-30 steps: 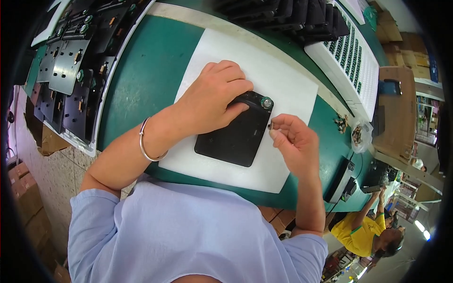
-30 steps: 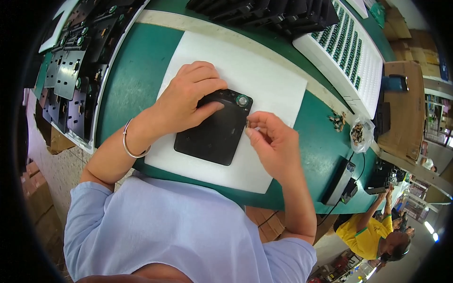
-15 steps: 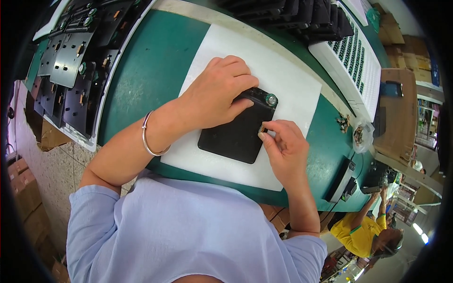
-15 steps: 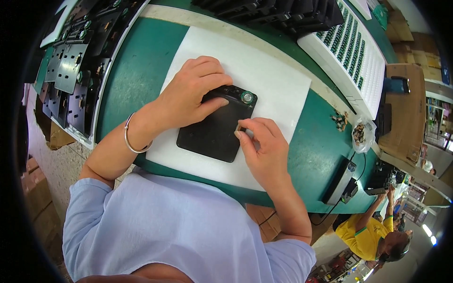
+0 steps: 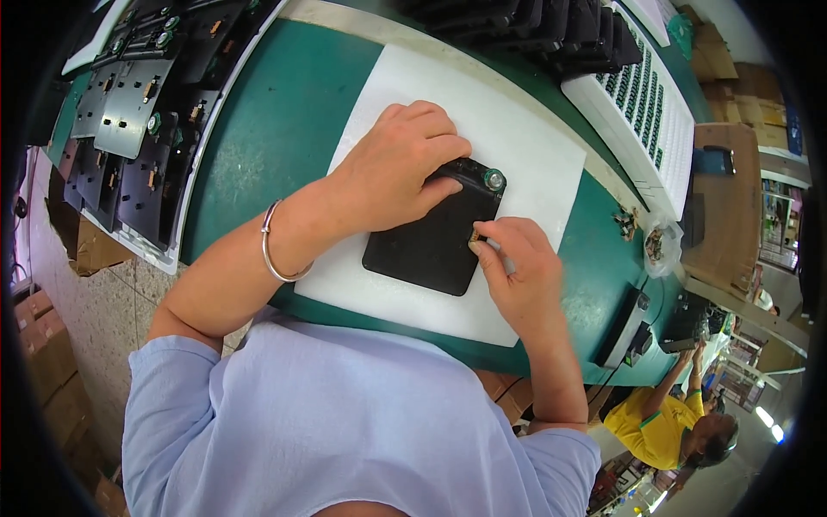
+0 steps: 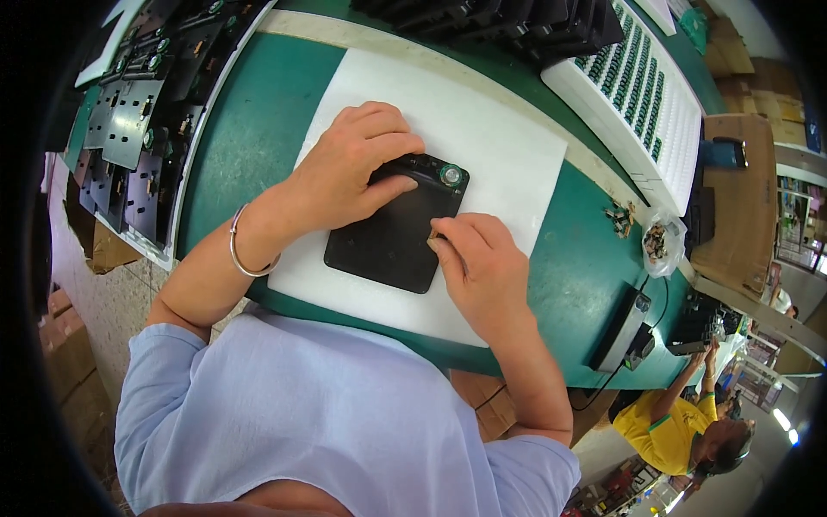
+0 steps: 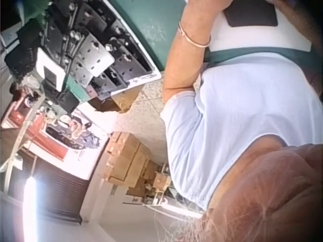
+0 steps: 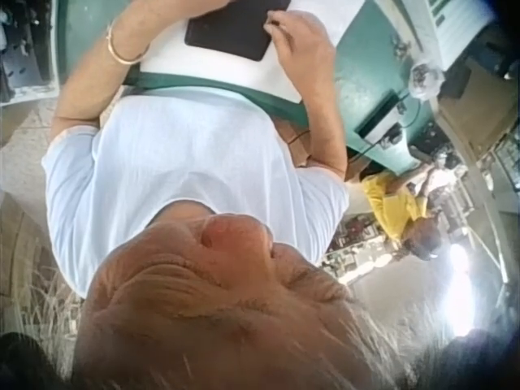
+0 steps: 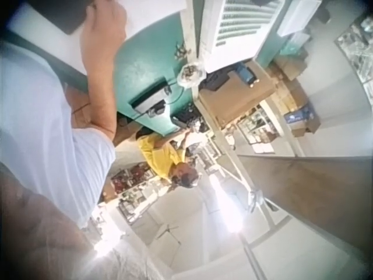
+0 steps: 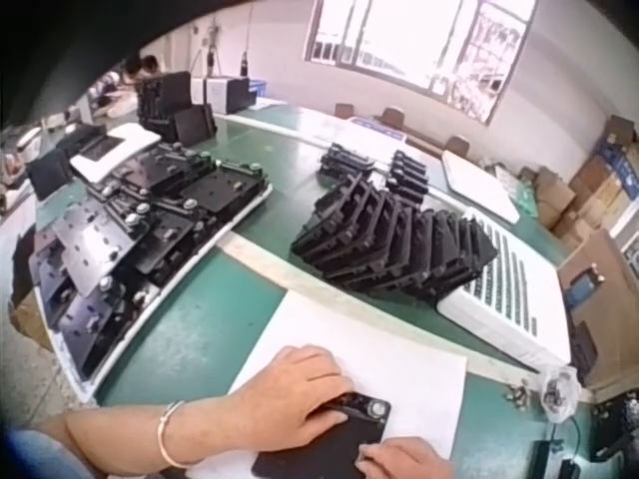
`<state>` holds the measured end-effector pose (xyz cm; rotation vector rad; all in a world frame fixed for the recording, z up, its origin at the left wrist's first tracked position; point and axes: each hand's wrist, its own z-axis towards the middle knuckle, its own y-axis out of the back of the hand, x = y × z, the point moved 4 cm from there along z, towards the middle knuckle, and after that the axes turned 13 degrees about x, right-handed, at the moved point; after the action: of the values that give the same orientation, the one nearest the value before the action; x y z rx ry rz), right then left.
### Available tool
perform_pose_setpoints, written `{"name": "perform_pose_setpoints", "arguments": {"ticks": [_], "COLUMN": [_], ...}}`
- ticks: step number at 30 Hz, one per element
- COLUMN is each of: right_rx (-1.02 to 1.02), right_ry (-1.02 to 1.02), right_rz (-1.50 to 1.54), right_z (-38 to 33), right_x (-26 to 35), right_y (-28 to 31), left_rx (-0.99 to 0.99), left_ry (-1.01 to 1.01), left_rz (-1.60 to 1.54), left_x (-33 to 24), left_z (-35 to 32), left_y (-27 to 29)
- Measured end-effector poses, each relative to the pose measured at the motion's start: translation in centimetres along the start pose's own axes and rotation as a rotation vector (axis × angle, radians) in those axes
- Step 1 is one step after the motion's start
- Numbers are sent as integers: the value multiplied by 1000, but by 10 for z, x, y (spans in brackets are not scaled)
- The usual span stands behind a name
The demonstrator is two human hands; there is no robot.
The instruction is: The person assembles black plastic housings by inserting small circular components and small connectors into them by hand, then stacks the completed housings onto a tray on the workbench.
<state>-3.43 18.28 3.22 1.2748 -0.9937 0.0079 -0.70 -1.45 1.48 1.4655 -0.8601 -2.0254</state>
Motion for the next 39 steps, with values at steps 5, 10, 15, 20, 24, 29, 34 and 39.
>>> {"name": "perform_pose_setpoints", "arguments": {"ticks": [5,10,15,20,24,29,34,39], "right_rx": [-55,-62,11,-2,-50,-42,-132,517], "right_ry": [-1,3,-48,-19,78,-16,-18,-262], "right_rz": [-6,28,156,79,-36,87,171,758], "right_z": [-4,-6,-3,1,5,2,23,47], "right_x": [0,0,-4,-8,1,-7,-38,-37], "right_y": [-3,0,5,-1,2,17,44,39], "left_rx": [-10,-10,-7,-22,-34,41,62,96], "left_ry": [-7,-11,-14,-28,-29,-52,-148,-220], "left_rz": [6,0,3,11,71,108,96,100], "left_x": [-2,-3,-3,0,-4,-6,-21,-30], "left_z": [-1,-3,-1,2,3,3,0,0], "left_y": [0,0,0,1,10,-1,10,28]}}
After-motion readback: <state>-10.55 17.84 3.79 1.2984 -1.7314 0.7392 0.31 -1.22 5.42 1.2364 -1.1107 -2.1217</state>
